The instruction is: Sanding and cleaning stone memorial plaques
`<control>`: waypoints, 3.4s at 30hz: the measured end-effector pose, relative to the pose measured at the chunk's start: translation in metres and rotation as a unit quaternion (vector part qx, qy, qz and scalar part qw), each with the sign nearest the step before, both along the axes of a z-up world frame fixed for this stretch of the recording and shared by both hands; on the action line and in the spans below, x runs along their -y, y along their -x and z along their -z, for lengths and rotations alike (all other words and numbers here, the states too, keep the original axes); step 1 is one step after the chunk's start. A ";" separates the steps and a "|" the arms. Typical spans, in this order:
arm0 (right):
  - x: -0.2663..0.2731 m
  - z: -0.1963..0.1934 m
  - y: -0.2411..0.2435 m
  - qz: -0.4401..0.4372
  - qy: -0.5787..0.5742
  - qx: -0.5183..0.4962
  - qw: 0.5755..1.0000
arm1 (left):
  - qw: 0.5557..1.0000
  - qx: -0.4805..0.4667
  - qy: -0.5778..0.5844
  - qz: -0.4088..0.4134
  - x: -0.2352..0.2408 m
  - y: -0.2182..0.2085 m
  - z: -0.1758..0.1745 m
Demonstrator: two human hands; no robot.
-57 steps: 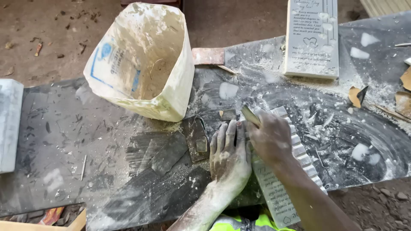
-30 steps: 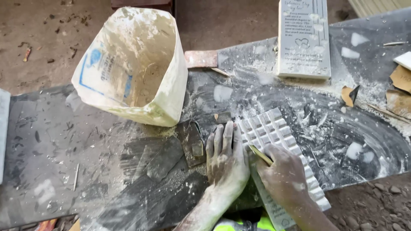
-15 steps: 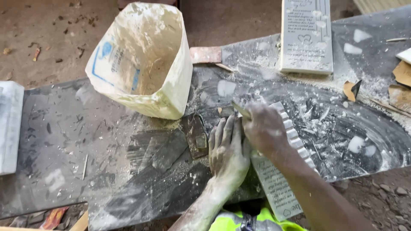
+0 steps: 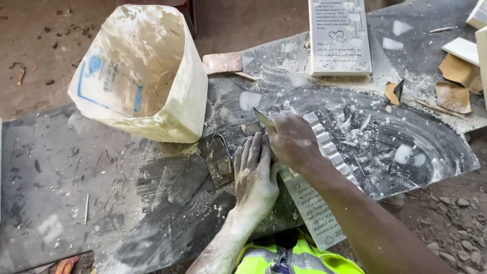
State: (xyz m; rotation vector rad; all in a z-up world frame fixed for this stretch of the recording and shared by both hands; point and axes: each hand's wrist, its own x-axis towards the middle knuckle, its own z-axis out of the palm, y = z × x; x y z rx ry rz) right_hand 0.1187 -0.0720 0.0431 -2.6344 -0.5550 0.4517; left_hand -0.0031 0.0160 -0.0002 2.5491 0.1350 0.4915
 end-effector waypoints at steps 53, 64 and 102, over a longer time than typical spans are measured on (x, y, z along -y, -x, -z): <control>0.064 -0.033 0.072 0.163 -0.078 -0.119 0.976 | 0.998 0.044 -0.007 -0.032 0.005 0.000 0.008; 0.061 -0.010 0.064 0.106 -0.055 -0.099 0.988 | 0.998 0.056 -0.022 -0.035 0.007 -0.001 0.001; 0.142 -0.066 0.084 0.406 -0.288 -0.022 0.867 | 0.996 0.069 -0.042 -0.027 0.006 0.000 0.007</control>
